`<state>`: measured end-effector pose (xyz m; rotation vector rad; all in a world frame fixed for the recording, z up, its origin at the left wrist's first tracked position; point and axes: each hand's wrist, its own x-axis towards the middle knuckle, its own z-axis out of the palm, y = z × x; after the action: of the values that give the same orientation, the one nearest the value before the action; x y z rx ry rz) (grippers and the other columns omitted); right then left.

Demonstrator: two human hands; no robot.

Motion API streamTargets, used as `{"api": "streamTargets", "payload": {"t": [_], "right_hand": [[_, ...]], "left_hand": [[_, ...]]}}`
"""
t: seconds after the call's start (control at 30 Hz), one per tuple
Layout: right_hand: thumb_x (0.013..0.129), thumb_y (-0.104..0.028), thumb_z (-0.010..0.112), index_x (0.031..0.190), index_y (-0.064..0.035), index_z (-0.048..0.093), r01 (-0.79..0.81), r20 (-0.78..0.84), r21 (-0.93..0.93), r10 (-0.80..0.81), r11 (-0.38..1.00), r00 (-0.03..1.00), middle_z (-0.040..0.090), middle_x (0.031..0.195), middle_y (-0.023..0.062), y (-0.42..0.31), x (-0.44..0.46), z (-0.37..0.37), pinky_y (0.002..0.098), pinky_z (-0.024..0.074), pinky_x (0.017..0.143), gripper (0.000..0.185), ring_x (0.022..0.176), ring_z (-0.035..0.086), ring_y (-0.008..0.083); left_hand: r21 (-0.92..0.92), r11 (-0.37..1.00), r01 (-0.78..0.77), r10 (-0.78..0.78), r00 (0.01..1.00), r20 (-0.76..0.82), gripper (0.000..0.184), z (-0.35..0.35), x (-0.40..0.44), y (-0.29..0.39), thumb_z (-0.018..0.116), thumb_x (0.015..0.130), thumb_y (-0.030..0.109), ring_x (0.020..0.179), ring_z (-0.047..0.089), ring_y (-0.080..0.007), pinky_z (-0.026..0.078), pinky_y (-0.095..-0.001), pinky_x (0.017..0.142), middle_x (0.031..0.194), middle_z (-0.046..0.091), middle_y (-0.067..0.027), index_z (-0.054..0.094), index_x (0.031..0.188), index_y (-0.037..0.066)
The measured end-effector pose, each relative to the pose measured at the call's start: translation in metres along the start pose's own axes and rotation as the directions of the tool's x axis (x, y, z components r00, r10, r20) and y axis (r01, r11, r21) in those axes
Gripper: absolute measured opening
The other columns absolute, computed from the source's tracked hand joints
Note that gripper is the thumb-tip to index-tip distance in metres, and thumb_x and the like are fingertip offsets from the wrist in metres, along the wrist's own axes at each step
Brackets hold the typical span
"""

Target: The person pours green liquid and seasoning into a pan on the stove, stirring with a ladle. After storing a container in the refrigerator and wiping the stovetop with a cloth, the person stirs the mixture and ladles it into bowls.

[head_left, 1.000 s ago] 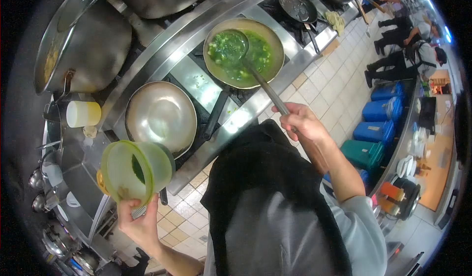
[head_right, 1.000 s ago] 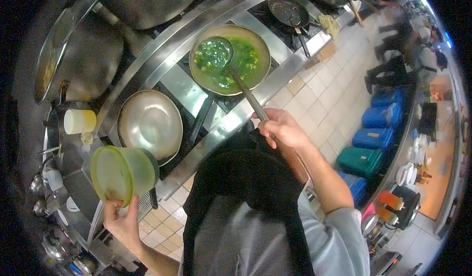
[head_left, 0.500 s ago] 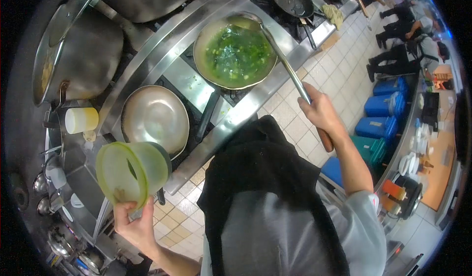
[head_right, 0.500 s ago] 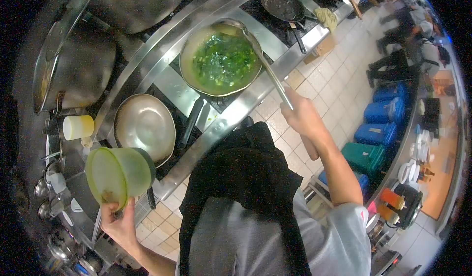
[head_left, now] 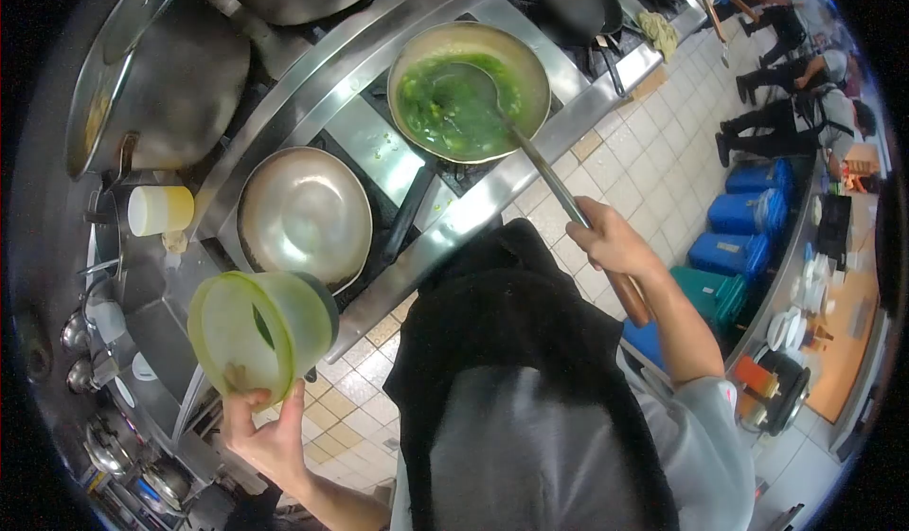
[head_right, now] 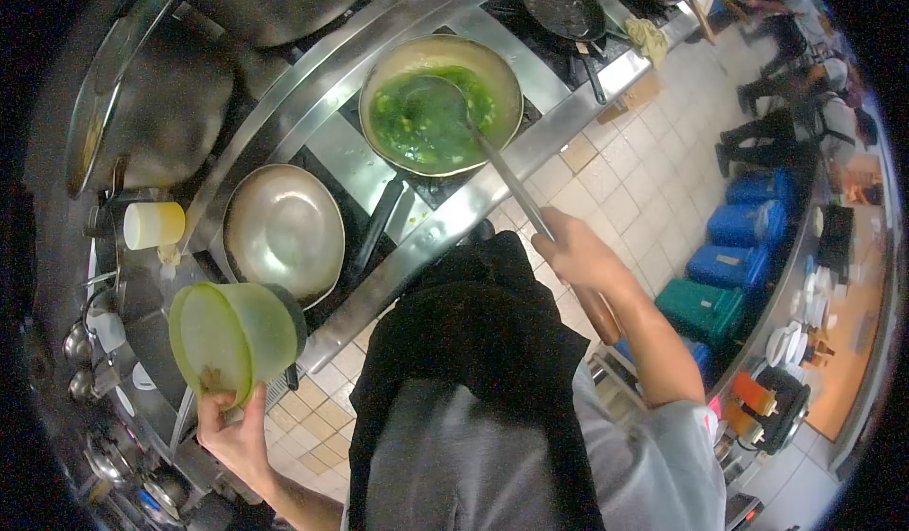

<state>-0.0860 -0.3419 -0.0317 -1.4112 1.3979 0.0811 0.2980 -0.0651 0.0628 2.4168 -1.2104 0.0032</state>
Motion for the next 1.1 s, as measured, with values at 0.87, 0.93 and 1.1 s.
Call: {"api": "streamTargets", "payload": {"t": [0.87,0.93,1.1], "right_hand": [[0.088,-0.005,0.058,0.127,0.0030,0.059,0.109,0.018,0.752,-0.185,0.650,0.983,0.050,0.064,-0.0011,0.023,-0.018,0.005,0.0225,0.0352,0.038,0.039,0.042,0.043,0.0073],[0.090,-0.005,0.059,0.128,0.0026,0.058,0.135,0.002,0.732,-0.200,0.668,0.980,0.053,0.066,-0.0010,0.024,-0.023,-0.003,0.0235,0.0385,0.038,0.039,0.044,0.047,0.0077],[0.092,-0.006,0.062,0.133,0.0006,0.058,0.191,-0.155,0.533,-0.127,0.824,0.980,0.057,0.074,0.0008,0.025,-0.035,-0.013,0.0257,0.0420,0.041,0.042,0.047,0.050,0.0083]], "left_hand": [[0.020,0.926,-0.378,0.373,0.920,0.119,0.041,0.032,0.113,0.094,0.092,0.067,0.022,0.070,0.064,-0.0310,0.051,-0.0393,0.065,0.082,0.065,-0.0133,0.060,0.079,0.001],[0.020,0.912,-0.410,0.402,0.901,0.165,0.040,0.040,0.130,0.111,0.092,0.067,0.023,0.071,0.065,-0.0325,0.051,-0.0408,0.065,0.086,0.066,-0.0138,0.060,0.080,0.001],[-0.006,0.830,-0.558,0.544,0.807,0.231,0.039,0.060,0.164,0.153,0.090,0.069,0.024,0.074,0.067,-0.0372,0.052,-0.0454,0.066,0.094,0.067,-0.0154,0.062,0.081,0.000]]}}
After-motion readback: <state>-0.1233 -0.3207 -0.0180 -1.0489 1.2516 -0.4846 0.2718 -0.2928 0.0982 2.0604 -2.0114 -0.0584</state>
